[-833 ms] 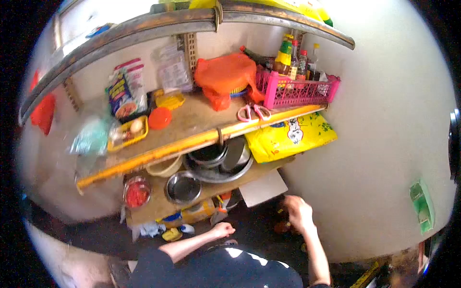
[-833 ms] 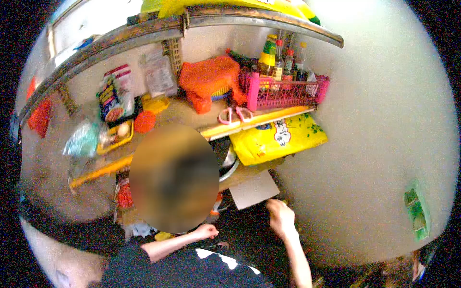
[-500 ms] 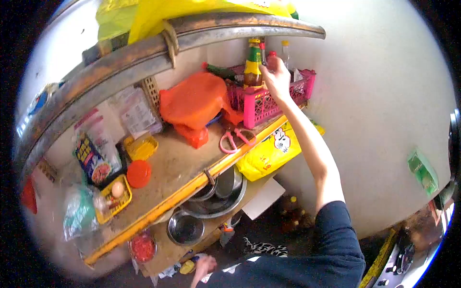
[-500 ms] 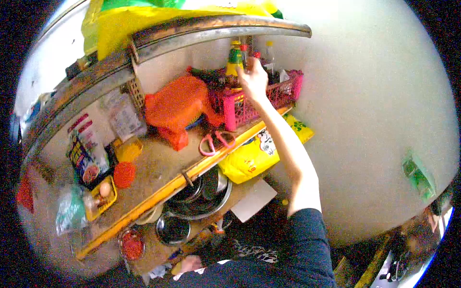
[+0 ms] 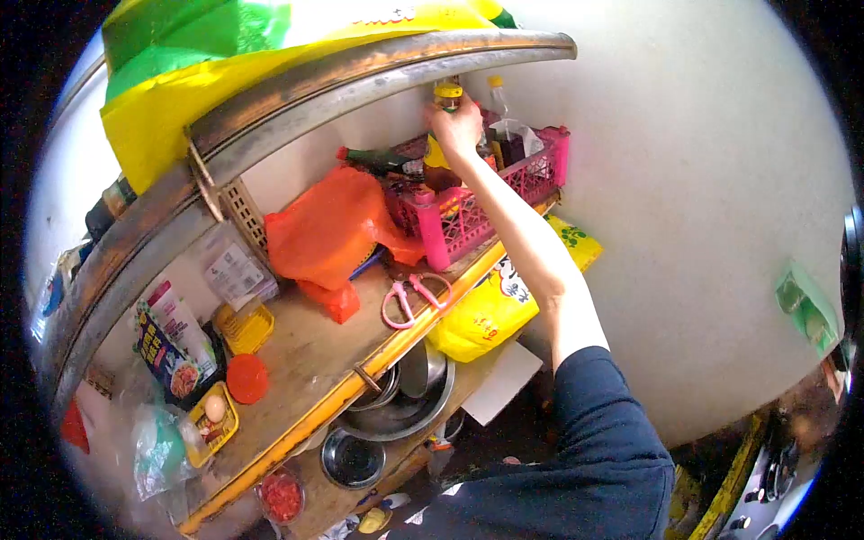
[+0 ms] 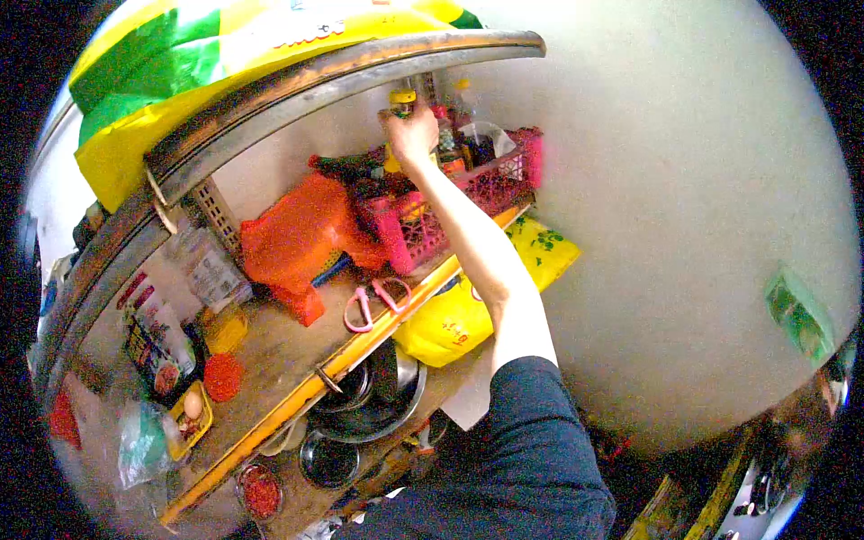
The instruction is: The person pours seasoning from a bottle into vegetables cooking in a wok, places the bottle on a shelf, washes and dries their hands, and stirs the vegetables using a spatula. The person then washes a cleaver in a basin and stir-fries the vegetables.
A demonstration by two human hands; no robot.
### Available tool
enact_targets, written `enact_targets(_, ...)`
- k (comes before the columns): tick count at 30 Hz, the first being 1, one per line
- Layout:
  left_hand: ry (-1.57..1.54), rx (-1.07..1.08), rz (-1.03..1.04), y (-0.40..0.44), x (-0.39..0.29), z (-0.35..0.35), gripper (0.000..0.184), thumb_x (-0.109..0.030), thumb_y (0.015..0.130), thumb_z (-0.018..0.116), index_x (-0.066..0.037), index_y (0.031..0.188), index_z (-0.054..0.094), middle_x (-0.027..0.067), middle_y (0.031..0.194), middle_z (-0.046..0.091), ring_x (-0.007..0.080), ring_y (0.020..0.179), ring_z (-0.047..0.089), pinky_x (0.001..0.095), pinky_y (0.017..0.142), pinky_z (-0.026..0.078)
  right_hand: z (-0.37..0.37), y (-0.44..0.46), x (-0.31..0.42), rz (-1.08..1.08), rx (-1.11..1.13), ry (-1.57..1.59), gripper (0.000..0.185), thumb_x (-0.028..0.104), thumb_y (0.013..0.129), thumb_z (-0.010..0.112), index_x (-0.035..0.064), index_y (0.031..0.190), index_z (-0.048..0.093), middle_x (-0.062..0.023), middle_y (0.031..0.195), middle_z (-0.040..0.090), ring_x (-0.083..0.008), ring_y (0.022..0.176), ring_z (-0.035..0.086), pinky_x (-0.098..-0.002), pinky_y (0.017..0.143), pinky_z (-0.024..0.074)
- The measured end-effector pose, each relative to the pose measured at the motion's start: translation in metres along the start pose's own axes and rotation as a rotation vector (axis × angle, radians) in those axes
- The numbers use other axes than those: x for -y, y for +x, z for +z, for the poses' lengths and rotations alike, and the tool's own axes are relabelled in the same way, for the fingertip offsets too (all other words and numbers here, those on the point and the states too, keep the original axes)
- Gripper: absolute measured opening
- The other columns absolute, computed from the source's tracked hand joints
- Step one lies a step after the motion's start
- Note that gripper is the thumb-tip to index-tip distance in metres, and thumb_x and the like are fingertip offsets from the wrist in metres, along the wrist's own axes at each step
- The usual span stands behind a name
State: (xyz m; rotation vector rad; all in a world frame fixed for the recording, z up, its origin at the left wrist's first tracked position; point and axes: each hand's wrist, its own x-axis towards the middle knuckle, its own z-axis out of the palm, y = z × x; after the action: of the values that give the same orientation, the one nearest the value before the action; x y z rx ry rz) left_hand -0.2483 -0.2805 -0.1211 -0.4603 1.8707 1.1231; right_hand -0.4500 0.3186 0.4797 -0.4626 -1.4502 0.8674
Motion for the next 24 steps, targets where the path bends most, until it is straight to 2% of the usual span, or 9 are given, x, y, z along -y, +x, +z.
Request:
enact_targets(4, 0.035, 0.016, 0.078, -0.014, -0.025, 0.011, 0.019, -0.016, 0.083, 0.064, -0.001, 0.095, 0.062, 0.0088, 0.083, 0.065, 0.0188, 0.074, 0.062, 0.0309, 0.069, 0.051, -0.026, 0.016, -0.005, -0.051, -0.073, 0.638, 0.019, 0.009, 0.069, 0.067, 0.0025, 0.086, 0.06, -0.0065, 0.073, 0.062, -0.0154, 0.067, 0.061, -0.0301, 0.064, 0.0478)
enact_targets(8, 0.104, 0.06, 0.256, -0.04, -0.064, 0.021, 0.018, -0.012, 0.081, 0.067, -0.002, 0.095, 0.061, 0.0077, 0.084, 0.065, 0.0172, 0.075, 0.061, 0.0298, 0.07, 0.051, -0.106, 0.014, 0.051, -0.132, -0.084, 0.949, 0.013, 0.005, 0.075, 0.065, 0.0063, 0.082, 0.054, -0.0062, 0.071, 0.06, -0.0185, 0.061, 0.062, -0.0329, 0.063, 0.0508)
enact_targets(13, 0.187, 0.205, 0.939, -0.148, -0.214, 0.075, 0.02, -0.008, 0.078, 0.07, -0.003, 0.095, 0.061, 0.0062, 0.085, 0.064, 0.0152, 0.076, 0.06, 0.0284, 0.07, 0.05, -0.23, -0.034, 0.097, -0.218, -0.021, 0.893, 0.013, 0.009, 0.078, 0.061, 0.0074, 0.085, 0.05, -0.0073, 0.067, 0.058, -0.0207, 0.064, 0.062, -0.0363, 0.068, 0.0524)
enact_targets(14, 0.163, 0.266, 1.124, -0.195, -0.264, 0.101, 0.025, -0.009, 0.077, 0.071, 0.0, 0.098, 0.059, 0.0079, 0.085, 0.065, 0.0166, 0.08, 0.062, 0.0298, 0.074, 0.051, -0.256, -0.051, 0.104, -0.204, 0.02, 0.841, 0.013, 0.01, 0.079, 0.06, 0.0073, 0.086, 0.05, -0.0072, 0.067, 0.057, -0.0204, 0.065, 0.062, -0.0369, 0.069, 0.0523)
enact_targets(15, 0.299, 0.347, 1.12, -0.236, -0.305, 0.121, 0.042, -0.009, 0.075, 0.072, -0.001, 0.111, 0.054, 0.0102, 0.105, 0.061, 0.0188, 0.095, 0.059, 0.0316, 0.087, 0.048, -0.278, -0.069, 0.111, -0.181, 0.057, 0.858, 0.014, 0.008, 0.077, 0.064, 0.0072, 0.083, 0.05, -0.0075, 0.065, 0.058, -0.02, 0.059, 0.061, -0.0326, 0.058, 0.0504)
enact_targets(18, 0.599, 0.429, 1.869, -0.319, -0.383, 0.18, 0.096, -0.022, 0.056, 0.084, -0.001, 0.135, 0.034, 0.02, 0.134, 0.04, 0.0346, 0.127, 0.036, 0.0423, 0.107, 0.028, -0.341, -0.142, 0.119, 0.037, 0.123, 0.74, 0.016, 0.008, 0.078, 0.064, 0.0056, 0.086, 0.051, -0.0065, 0.067, 0.058, -0.0188, 0.061, 0.061, -0.0328, 0.059, 0.051)
enact_targets(20, 0.661, 0.822, 1.8, -0.343, -0.395, 0.229, 0.114, -0.03, 0.053, 0.088, -0.003, 0.141, 0.021, 0.0186, 0.142, 0.031, 0.0325, 0.131, 0.032, 0.0408, 0.109, 0.026, -0.381, -0.192, 0.128, 0.207, 0.121, 0.669, 0.015, 0.006, 0.077, 0.066, 0.0047, 0.085, 0.053, -0.0055, 0.068, 0.058, -0.017, 0.062, 0.062, -0.0302, 0.06, 0.0506)
enact_targets(22, 0.53, 1.479, 1.373, -0.356, -0.375, 0.282, 0.119, -0.032, 0.052, 0.09, -0.003, 0.142, 0.017, 0.0167, 0.142, 0.03, 0.0284, 0.132, 0.031, 0.039, 0.11, 0.025, -0.417, -0.233, 0.138, 0.283, 0.055, 0.622, 0.015, 0.007, 0.076, 0.067, 0.0049, 0.083, 0.054, -0.006, 0.069, 0.06, -0.0163, 0.062, 0.062, -0.0295, 0.061, 0.0502)
enact_targets(24, 0.648, 1.762, 0.985, -0.356, -0.341, 0.315, 0.114, -0.027, 0.051, 0.09, -0.004, 0.14, 0.022, 0.0135, 0.136, 0.037, 0.0236, 0.127, 0.037, 0.0386, 0.107, 0.029, -0.454, -0.262, 0.145, 0.326, -0.033, 0.621, 0.015, 0.009, 0.076, 0.067, 0.0049, 0.082, 0.054, -0.0061, 0.068, 0.06, -0.016, 0.061, 0.062, -0.0301, 0.061, 0.0502)
